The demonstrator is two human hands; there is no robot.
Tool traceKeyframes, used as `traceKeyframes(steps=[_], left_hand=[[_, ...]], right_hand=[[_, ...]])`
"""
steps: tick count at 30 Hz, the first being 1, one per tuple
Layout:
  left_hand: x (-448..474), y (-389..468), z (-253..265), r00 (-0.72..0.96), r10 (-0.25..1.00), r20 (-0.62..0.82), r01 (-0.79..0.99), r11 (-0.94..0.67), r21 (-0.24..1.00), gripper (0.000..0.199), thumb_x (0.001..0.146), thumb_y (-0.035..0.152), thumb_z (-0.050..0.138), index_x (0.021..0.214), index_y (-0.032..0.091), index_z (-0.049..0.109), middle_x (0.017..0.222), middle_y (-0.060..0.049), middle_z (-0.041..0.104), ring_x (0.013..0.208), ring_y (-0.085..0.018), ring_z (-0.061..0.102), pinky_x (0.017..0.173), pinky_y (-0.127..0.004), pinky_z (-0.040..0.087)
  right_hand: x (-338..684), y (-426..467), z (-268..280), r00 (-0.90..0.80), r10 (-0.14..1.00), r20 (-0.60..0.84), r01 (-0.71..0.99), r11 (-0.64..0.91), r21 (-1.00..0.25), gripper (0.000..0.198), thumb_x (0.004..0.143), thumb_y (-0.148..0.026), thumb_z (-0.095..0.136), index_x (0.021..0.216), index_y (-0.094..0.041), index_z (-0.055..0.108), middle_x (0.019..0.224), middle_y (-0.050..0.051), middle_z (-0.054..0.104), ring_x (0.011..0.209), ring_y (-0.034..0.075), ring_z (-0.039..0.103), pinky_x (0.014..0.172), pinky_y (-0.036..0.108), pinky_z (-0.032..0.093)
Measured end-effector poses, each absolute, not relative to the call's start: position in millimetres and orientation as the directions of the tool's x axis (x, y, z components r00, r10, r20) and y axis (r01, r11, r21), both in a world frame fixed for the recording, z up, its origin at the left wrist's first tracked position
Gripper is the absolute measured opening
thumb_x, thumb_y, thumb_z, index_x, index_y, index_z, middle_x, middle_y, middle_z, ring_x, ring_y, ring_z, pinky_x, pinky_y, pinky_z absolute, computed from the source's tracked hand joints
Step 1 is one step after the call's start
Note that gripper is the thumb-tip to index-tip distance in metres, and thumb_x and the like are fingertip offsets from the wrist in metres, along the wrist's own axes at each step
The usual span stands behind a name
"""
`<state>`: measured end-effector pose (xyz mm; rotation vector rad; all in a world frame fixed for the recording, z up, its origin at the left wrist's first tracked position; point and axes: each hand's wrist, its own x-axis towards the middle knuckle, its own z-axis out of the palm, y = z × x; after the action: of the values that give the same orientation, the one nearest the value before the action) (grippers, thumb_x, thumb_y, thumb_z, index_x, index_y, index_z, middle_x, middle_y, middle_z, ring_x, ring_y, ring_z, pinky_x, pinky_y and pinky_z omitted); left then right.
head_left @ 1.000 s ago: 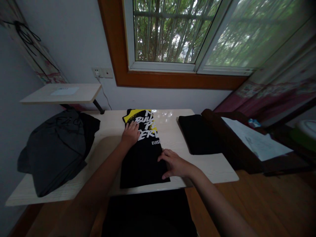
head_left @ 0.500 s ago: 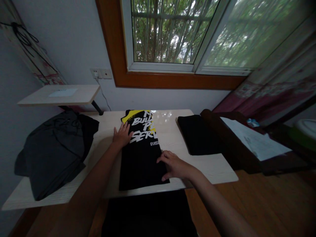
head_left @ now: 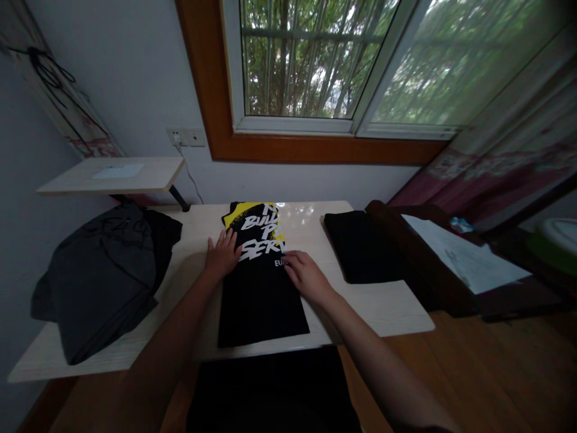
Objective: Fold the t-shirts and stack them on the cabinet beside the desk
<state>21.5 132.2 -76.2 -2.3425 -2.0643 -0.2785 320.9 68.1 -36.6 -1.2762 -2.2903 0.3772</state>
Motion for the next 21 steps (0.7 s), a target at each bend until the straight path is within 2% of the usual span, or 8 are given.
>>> traceKeyframes(steps=[3,8,15,21], left_hand=[[21.7,125.5,-75.5,0.122,0.981,0.148,0.984,-0.139,0.110,0.060,0.103,0.046,0.026,0.157,0.023,0.034,0.166,-0.009,0.028,0.155,-0.032,0.020,0.121,-0.065,0.011],[21.4,117.0,-73.7,0.116,0.987,0.115,0.985,-0.129,0.116,0.059,0.102,0.043,0.028,0.158,0.025,0.033,0.166,-0.008,0.030,0.155,-0.032,0.020,0.121,-0.065,0.013],[16.0,112.1,-76.3,0.125,0.983,0.134,0.982,-0.142,0.126,0.058,0.102,0.040,0.028,0.158,0.025,0.034,0.165,-0.005,0.031,0.155,-0.031,0.020,0.123,-0.063,0.011],[13.2,101.9,-74.2,0.145,0.978,0.151,0.982,-0.161,0.101,0.057,0.102,0.038,0.028,0.158,0.026,0.034,0.166,-0.004,0.029,0.155,-0.031,0.020,0.123,-0.063,0.010]], right_hand=[[293.4,91.4,-38.7,-0.450,0.841,0.300,0.751,0.538,-0.383,0.045,0.104,-0.034,0.043,0.145,-0.019,0.052,0.154,0.015,0.044,0.142,0.028,0.041,0.119,0.048,0.035],[245.0,124.9,-50.0,-0.491,0.829,0.268,0.778,0.556,-0.293,0.057,0.105,-0.046,0.040,0.153,-0.016,0.042,0.164,0.014,0.031,0.154,0.030,0.023,0.125,0.051,0.022],[249.9,138.8,-72.5,-0.419,0.891,0.177,0.861,0.451,-0.232,0.064,0.104,-0.054,0.037,0.154,-0.016,0.040,0.166,0.013,0.026,0.154,0.031,0.021,0.125,0.053,0.018],[291.4,132.9,-75.4,-0.348,0.925,0.155,0.902,0.375,-0.213,0.062,0.105,-0.051,0.036,0.157,-0.019,0.035,0.166,0.010,0.026,0.154,0.030,0.022,0.124,0.055,0.017]])
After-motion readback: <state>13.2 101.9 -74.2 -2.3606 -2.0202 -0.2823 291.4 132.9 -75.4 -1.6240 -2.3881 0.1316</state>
